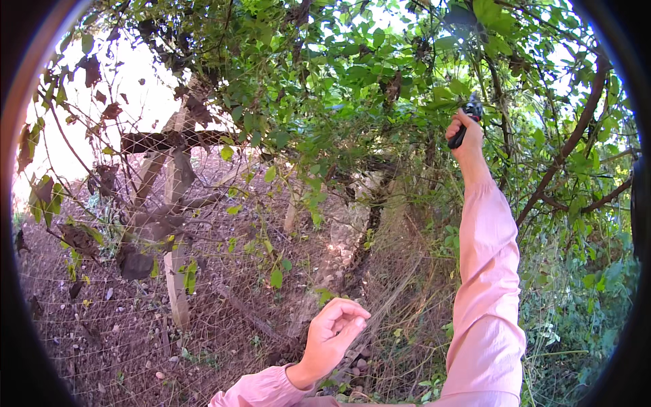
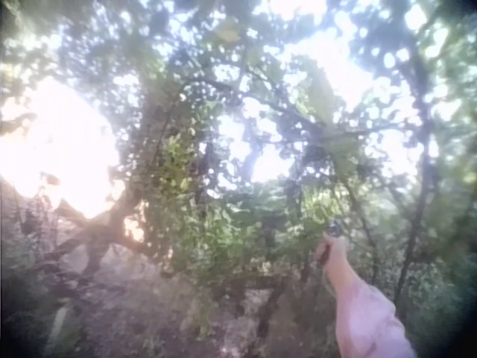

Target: The person uses pruning shears to cut small branches and leaves from a vine growing on a wire fence. They repeatedly reach into the foliage, grasp stems, and snip them, then drop the cuttings to the ground.

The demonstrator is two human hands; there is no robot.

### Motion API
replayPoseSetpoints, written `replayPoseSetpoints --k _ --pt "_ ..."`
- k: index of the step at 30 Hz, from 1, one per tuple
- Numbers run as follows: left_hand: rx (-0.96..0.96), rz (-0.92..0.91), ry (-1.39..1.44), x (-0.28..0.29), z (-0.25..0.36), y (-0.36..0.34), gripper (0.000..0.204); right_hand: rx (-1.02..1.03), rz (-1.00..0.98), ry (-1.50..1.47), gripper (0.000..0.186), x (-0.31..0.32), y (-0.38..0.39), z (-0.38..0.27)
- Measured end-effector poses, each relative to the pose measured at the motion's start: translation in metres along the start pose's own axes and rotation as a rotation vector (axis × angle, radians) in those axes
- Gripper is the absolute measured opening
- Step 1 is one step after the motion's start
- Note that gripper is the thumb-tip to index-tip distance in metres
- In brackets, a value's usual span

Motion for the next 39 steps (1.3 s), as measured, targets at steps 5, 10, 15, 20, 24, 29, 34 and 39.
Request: replayPoseSetpoints --k 5,10,15,20,24,29,34,39 --pt "0.013 -0.015 0.057 -0.01 -0.004 0.0 0.009 -0.137 -0.086 -0.045 0.012 -0.029 0.039 0.054" --pt "0.002 -0.028 0.139 -0.021 -0.008 0.002 0.011 -0.296 -0.162 0.123 0.014 -0.047 0.074 0.097" --pt "-0.029 -0.013 0.167 -0.016 -0.009 0.002 0.01 -0.286 -0.184 0.245 0.015 -0.059 0.087 0.1" --pt "-0.052 0.006 0.195 -0.012 -0.003 0.003 0.012 -0.108 -0.232 0.436 0.019 -0.087 0.087 0.07" --pt "-0.067 -0.03 0.174 -0.016 0.004 0.004 0.012 0.03 -0.225 0.544 0.016 -0.124 0.077 0.036" --pt "-0.103 -0.011 0.146 -0.015 0.014 0.004 0.012 -0.108 -0.198 0.595 0.018 -0.153 0.074 0.031" --pt "-0.208 0.001 0.085 -0.012 0.033 0.002 0.012 -0.053 -0.304 0.553 0.02 -0.186 0.074 0.034" --pt "-0.186 0.005 0.028 -0.007 0.038 0.004 0.012 -0.01 -0.263 0.494 0.018 -0.213 0.058 0.028"
Point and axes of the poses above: each hand's wrist, its own y-axis away from the middle knuckle, its own x-axis out of the back of the hand, z = x × y, the point moved 10 cm from there along -y, towards the middle knuckle, and after that the axes turned 7 degrees about -x, right-handed, at the moved point
